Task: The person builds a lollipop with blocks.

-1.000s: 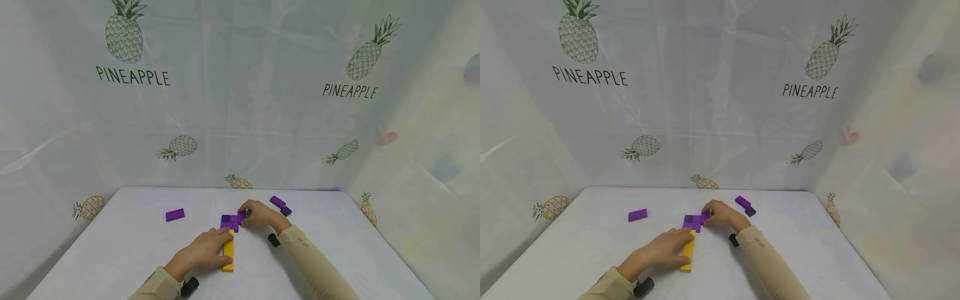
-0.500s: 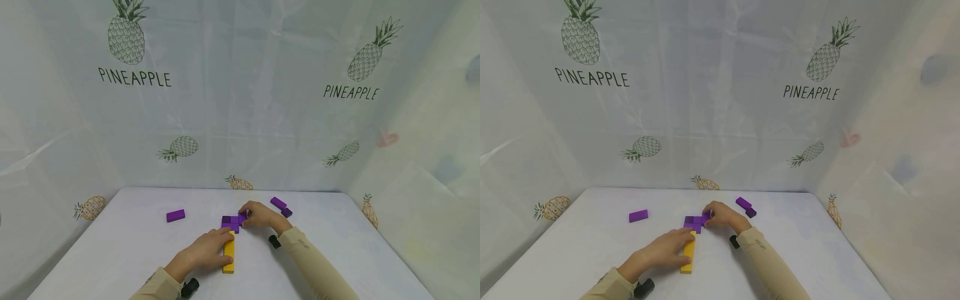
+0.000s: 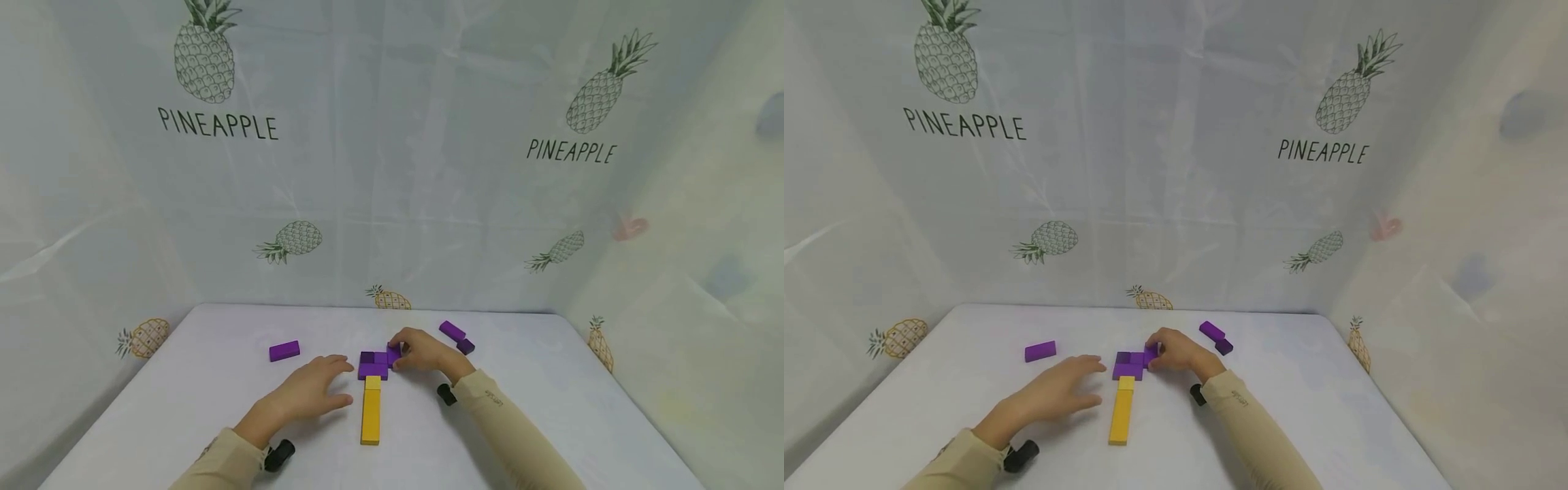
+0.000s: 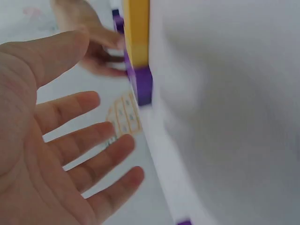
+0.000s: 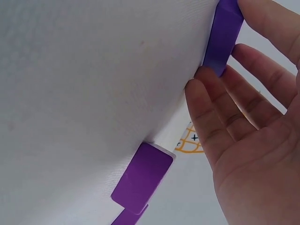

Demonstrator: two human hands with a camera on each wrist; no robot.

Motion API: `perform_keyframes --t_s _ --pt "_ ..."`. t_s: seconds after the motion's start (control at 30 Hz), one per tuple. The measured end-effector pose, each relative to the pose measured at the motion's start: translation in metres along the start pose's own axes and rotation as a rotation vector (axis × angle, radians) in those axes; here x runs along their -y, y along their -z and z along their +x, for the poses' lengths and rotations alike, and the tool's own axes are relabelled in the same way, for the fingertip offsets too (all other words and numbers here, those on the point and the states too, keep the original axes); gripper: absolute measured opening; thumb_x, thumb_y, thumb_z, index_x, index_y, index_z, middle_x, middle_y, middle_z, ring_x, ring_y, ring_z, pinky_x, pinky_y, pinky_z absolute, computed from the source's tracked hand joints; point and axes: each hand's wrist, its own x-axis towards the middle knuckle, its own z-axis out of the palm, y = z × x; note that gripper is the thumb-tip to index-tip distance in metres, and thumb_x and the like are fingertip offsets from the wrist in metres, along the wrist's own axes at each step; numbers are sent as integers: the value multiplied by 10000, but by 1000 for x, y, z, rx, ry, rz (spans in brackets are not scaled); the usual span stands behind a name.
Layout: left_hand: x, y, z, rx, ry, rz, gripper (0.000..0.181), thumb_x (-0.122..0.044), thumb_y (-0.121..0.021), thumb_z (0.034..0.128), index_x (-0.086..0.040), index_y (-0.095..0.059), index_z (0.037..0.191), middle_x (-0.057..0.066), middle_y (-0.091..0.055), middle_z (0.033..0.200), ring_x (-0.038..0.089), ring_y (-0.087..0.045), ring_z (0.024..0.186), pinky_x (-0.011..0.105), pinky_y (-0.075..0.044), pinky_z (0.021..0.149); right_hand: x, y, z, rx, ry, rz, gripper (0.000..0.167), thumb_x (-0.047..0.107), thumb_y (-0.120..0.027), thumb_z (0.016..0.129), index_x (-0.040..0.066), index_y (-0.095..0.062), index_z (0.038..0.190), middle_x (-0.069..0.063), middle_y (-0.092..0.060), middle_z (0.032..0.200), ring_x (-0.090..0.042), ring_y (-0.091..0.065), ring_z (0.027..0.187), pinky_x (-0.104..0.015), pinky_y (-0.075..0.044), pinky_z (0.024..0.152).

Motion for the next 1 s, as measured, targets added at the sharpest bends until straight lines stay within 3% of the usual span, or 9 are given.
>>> perform_keyframes --t_s 0.17,0.37,0.5,0.7,1.0 --pt "28 16 -7 -97 13 47 473 -364 -714 847 -120 -615 1240 100 -525 1358 310 -476 1242 518 -395 1020 1 0 -1 4 -18 8 451 231 -780 801 126 -635 1215 21 -594 1103 -169 -536 941 -347 -484 857" --pt "67 32 -12 -202 -24 93 435 -293 -748 825 -98 -631 1195 122 -563 1281 330 -513 1166 507 -444 959 1 0 -1 3 -22 -3 447 233 -776 805 127 -635 1216 29 -595 1107 -143 -530 927 -331 -487 862" --pt "89 38 -12 -241 -10 105 412 -267 -765 811 -90 -653 1167 108 -599 1202 331 -548 1082 504 -487 890 1 -1 0 6 -26 -5 446 247 -776 807 137 -633 1214 39 -593 1106 -137 -529 930 -322 -488 859" --pt "111 41 -7 -221 40 88 410 -271 -774 802 -93 -663 1154 104 -599 1181 347 -534 1084 533 -461 914 0 -1 -1 15 -18 3 441 245 -775 808 131 -633 1210 41 -592 1106 -143 -537 946 -309 -490 848" --pt "129 38 -2 -159 106 100 435 -267 -771 804 -79 -659 1181 147 -583 1188 378 -514 1126 560 -419 964 0 0 -2 12 -13 14 440 234 -766 819 126 -621 1221 22 -593 1134 -165 -543 971 -323 -485 863"
